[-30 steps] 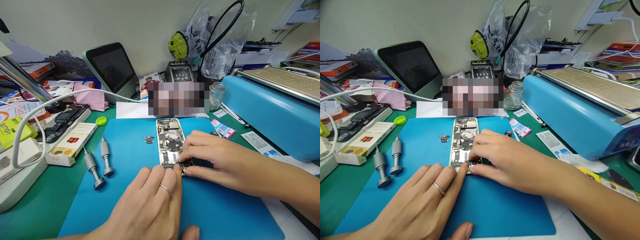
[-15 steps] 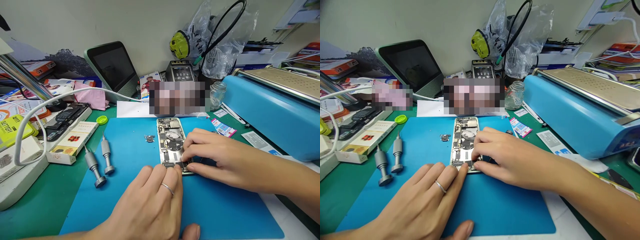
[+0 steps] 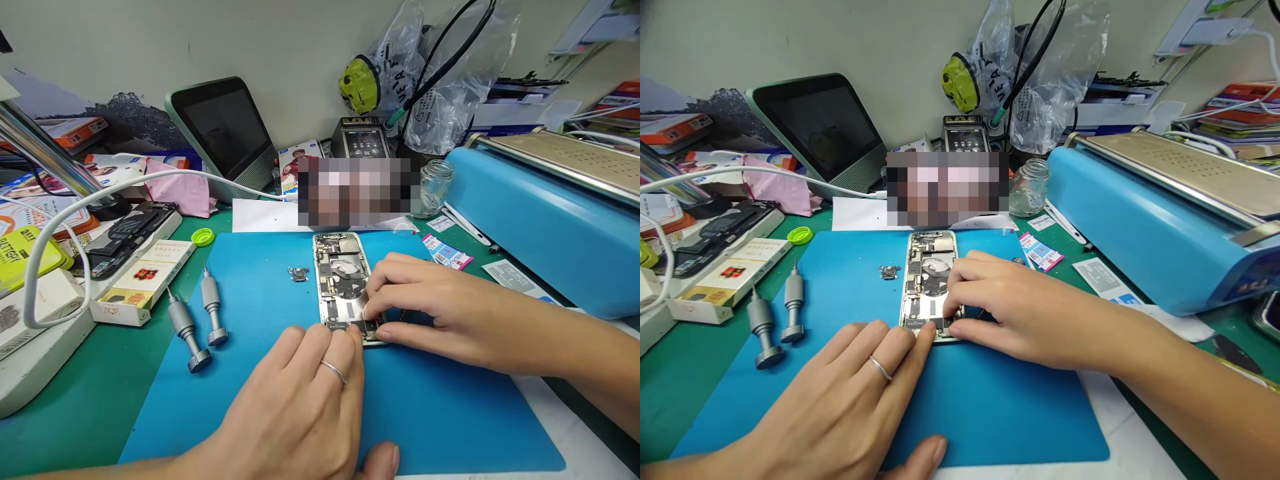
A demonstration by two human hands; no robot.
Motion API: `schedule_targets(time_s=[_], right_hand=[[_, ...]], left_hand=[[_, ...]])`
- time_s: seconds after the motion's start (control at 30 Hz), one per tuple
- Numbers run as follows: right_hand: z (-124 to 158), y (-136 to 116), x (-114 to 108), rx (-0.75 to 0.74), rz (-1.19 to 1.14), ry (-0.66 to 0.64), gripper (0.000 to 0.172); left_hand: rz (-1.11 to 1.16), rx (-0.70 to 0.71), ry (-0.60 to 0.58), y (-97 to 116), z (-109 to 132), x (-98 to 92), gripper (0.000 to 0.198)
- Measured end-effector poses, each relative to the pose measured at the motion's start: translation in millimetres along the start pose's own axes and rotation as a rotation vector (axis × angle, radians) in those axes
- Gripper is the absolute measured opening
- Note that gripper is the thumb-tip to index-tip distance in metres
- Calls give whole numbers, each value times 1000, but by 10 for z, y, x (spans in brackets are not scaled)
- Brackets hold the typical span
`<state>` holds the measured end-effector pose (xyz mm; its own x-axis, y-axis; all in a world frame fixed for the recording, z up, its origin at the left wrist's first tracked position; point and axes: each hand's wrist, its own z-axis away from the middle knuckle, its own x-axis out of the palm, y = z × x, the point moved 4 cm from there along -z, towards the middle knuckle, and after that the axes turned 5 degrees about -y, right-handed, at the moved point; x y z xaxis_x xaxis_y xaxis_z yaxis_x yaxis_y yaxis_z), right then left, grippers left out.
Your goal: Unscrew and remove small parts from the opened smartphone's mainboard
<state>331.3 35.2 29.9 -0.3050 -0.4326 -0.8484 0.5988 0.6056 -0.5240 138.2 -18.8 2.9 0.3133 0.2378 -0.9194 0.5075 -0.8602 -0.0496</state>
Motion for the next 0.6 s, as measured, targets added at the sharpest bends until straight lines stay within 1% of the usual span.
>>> schedule_targets(time_s=[0.13, 0.3, 0.5, 0.6], right_hand=[[3, 11, -3, -10, -16, -7, 23], [-21, 32, -4, -17, 5, -3, 22], [-21, 37, -16, -7, -3, 14, 25], [-19, 32, -19, -5, -11, 15, 27]], left_hand=[[2, 0, -8, -4, 8, 10, 53], [27, 0, -33, -7, 17, 18, 57], [68, -15, -90, -11, 9, 41, 61], [79, -29, -95, -6, 8, 58, 62]])
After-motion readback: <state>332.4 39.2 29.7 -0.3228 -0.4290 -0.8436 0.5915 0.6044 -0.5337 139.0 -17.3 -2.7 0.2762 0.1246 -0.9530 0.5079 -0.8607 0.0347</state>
